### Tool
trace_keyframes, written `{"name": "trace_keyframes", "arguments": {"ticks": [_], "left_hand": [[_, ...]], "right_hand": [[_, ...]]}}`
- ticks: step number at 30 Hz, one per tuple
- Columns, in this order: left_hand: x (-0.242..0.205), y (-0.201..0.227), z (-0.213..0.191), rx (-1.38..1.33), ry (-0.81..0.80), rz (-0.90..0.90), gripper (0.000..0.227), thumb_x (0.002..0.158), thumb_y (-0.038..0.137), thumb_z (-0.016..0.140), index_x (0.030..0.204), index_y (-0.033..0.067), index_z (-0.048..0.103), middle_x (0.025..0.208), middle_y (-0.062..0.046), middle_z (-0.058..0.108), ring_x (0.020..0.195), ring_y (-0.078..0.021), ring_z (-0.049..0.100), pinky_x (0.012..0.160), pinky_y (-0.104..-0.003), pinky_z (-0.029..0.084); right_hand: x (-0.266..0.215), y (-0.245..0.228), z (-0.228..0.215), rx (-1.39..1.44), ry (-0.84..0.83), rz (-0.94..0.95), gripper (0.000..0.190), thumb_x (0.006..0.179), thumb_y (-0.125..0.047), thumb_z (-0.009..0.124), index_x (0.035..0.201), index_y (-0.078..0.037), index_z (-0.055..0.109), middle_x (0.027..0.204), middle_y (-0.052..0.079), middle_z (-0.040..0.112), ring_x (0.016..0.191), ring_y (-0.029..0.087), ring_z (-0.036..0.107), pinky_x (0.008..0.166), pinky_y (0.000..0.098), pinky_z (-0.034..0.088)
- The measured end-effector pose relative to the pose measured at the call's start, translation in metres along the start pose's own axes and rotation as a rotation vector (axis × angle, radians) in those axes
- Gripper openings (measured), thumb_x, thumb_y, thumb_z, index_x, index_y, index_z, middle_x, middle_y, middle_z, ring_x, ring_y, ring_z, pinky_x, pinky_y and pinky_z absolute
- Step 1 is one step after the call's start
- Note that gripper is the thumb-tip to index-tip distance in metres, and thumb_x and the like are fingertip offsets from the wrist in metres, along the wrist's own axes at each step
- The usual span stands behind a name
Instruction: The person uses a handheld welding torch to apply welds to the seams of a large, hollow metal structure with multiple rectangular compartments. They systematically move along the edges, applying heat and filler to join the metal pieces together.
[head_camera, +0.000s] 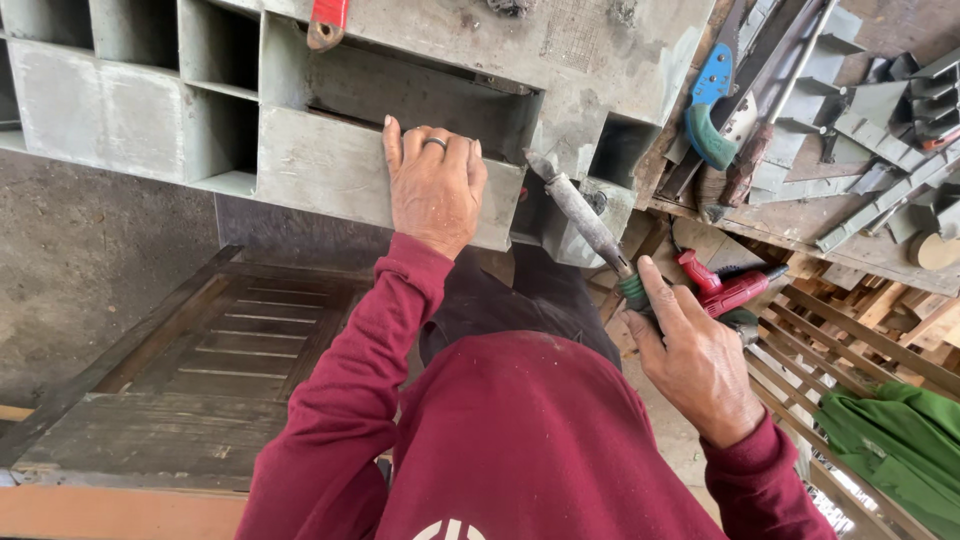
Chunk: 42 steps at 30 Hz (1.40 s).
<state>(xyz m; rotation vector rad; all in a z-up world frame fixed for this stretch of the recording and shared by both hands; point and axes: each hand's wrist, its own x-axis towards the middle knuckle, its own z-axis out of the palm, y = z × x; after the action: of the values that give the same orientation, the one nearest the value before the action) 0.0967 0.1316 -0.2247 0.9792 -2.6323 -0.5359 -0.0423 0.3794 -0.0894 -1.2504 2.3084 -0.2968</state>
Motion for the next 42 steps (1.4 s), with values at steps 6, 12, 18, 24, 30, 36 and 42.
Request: {"name": "trace_keyframes", "arguments": {"ticks": [6,12,18,24,30,36,42], "left_hand": [[-0.005,-0.004,0.004,-0.09,0.126,0.024,0.009,0.099,0.012,0.067,0.105,0.0048,0.068,0.104,-0.009,0.067,0.113,-0.0299,0.06,0.122,-0.056,0.03],[-0.004,-0.006,0.003,-0.099,0.139,0.032,0.009,0.1,0.012,0.067,0.106,0.0054,0.068,0.104,-0.008,0.066,0.113,-0.0294,0.06,0.122,-0.055,0.031],[-0.003,-0.004,0.002,-0.114,0.149,0.016,0.009,0.102,0.013,0.066,0.106,0.005,0.068,0.105,-0.007,0.067,0.114,-0.0288,0.06,0.122,-0.056,0.031],[-0.006,-0.005,0.005,-0.145,0.118,0.0,0.013,0.098,0.012,0.067,0.109,0.0065,0.067,0.107,-0.008,0.067,0.111,-0.0306,0.06,0.122,-0.058,0.032],[-0.008,-0.004,-0.001,-0.235,0.208,-0.038,0.016,0.097,0.014,0.066,0.111,0.0077,0.065,0.111,-0.006,0.066,0.113,-0.0287,0.061,0.121,-0.057,0.035],[-0.011,-0.002,-0.003,-0.309,0.361,-0.056,0.016,0.097,0.01,0.069,0.113,0.009,0.066,0.115,-0.003,0.065,0.114,-0.0259,0.063,0.119,-0.051,0.044],[-0.025,-0.018,-0.021,-0.635,0.594,-0.103,0.025,0.1,0.004,0.061,0.124,0.0068,0.065,0.126,-0.008,0.065,0.122,-0.0286,0.063,0.107,-0.038,0.051]], "right_hand": [[0.005,-0.012,-0.012,-0.071,-0.077,-0.028,0.064,0.089,-0.021,0.071,0.147,-0.006,0.052,0.091,0.014,0.066,0.062,0.034,0.066,0.053,0.0443,0.053],[0.006,-0.021,-0.012,-0.09,-0.073,-0.012,0.061,0.091,-0.02,0.069,0.147,-0.004,0.051,0.092,0.016,0.066,0.062,0.034,0.066,0.054,0.0447,0.054],[0.005,-0.022,-0.006,-0.054,-0.081,-0.05,0.065,0.087,-0.021,0.07,0.146,-0.002,0.05,0.093,0.017,0.066,0.06,0.032,0.066,0.052,0.0431,0.055],[-0.007,-0.013,0.001,-0.034,-0.054,-0.023,0.059,0.09,-0.016,0.068,0.146,-0.006,0.053,0.093,0.017,0.068,0.072,0.039,0.066,0.06,0.0472,0.054],[-0.006,-0.007,0.021,-0.113,-0.056,0.059,0.063,0.094,-0.026,0.068,0.152,-0.01,0.052,0.099,0.021,0.07,0.085,0.04,0.069,0.072,0.0484,0.056],[-0.004,0.016,0.031,-0.015,-0.024,0.004,0.066,0.095,-0.028,0.067,0.157,-0.011,0.048,0.112,0.02,0.073,0.091,0.034,0.072,0.074,0.0447,0.056],[0.0,0.001,0.043,0.577,-0.246,0.531,0.087,0.09,-0.018,0.079,0.168,-0.015,0.042,0.089,0.013,0.07,0.064,0.02,0.064,0.049,0.0373,0.054]]}}
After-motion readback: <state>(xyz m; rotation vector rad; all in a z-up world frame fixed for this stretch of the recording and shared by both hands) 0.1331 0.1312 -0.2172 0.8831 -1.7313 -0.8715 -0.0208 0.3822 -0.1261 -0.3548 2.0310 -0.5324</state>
